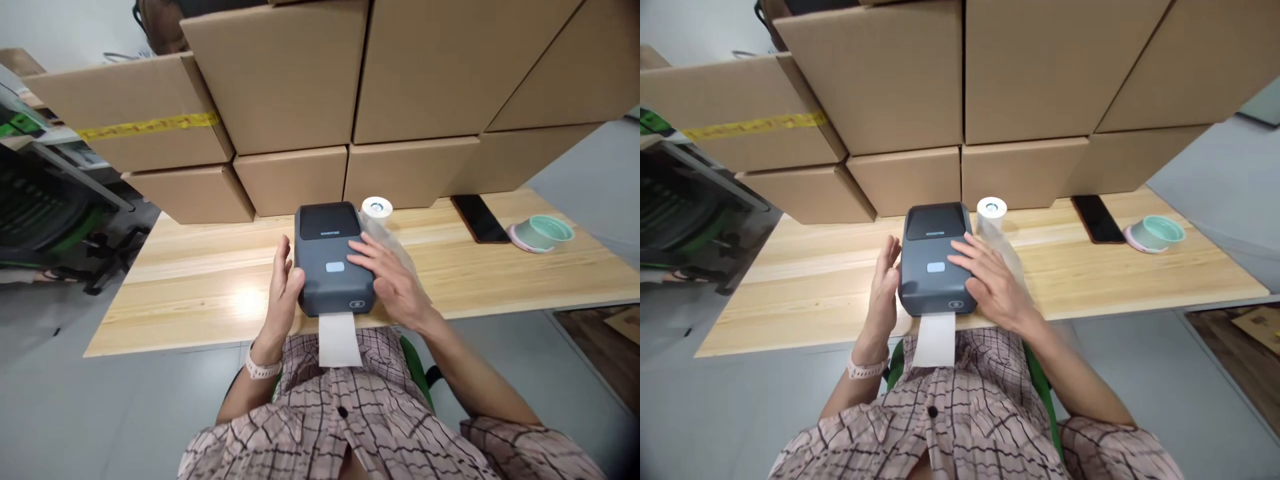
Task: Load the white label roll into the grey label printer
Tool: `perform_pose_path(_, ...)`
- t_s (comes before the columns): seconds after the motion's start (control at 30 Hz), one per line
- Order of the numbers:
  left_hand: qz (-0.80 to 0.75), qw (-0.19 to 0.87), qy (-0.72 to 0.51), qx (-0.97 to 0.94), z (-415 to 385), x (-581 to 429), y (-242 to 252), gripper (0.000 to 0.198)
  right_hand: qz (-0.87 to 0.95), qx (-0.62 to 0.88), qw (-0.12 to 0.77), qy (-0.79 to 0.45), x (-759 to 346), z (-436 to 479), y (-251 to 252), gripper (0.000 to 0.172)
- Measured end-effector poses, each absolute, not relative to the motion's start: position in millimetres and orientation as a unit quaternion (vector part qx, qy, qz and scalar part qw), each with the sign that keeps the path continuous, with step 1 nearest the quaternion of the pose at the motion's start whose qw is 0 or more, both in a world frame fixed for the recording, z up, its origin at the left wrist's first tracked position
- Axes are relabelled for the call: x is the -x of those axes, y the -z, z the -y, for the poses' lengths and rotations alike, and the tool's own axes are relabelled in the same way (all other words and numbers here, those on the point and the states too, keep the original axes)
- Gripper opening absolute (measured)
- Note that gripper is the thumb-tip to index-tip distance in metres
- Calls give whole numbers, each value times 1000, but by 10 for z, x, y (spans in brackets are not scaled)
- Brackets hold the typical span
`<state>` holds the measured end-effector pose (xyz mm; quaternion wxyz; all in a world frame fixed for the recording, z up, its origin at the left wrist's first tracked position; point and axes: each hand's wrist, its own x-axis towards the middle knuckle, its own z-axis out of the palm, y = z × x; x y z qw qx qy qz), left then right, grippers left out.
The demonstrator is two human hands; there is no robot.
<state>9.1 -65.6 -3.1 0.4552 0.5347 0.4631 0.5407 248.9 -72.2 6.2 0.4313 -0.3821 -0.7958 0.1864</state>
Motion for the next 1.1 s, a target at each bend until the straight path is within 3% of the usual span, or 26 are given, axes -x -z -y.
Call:
perform_pose_path(0.13, -480, 499, -507, -513, 674, -194, 68, 95, 774, 382, 485, -145, -2370, 814, 192, 43)
perform_pose_path(0.4, -469, 486, -520, -523, 750, -219, 98, 83, 725, 391, 552, -132, -2217, 817, 285, 38)
perform_pose_path(0.53, -536, 357, -565, -516, 1075, -223, 199, 72, 761, 412, 493, -95, -2232, 827, 209, 46)
perform_pose_path(0.6, -574, 298, -612, -454, 1286, -181, 295, 48, 778, 420, 460, -79, -2242, 830, 171, 51)
perform_pose_path(0.63, -566, 348, -605, -438, 1379, -151, 337, 34, 785, 421, 449, -72, -2244, 830, 157, 53)
perform_pose_path(0.73, -522, 605, -443, -406, 1552, -79, 383, 48, 793, 421, 437, -58, -2233, 832, 141, 54)
perform_pose_path(0.8, -501, 705, -337, -373, 1582, -71, 349, 47, 789, 428, 437, -57, -2222, 841, 154, 54)
perform_pose_path(1.0, -479, 715, -330, -387, 1529, -112, 271, 36, 792, 452, 409, -30, -2231, 886, 133, 53)
perform_pose_path(1.1, -472, 693, -327, -435, 1478, -93, 285, 35, 814, 445, 372, -3, -2245, 851, -9, 41)
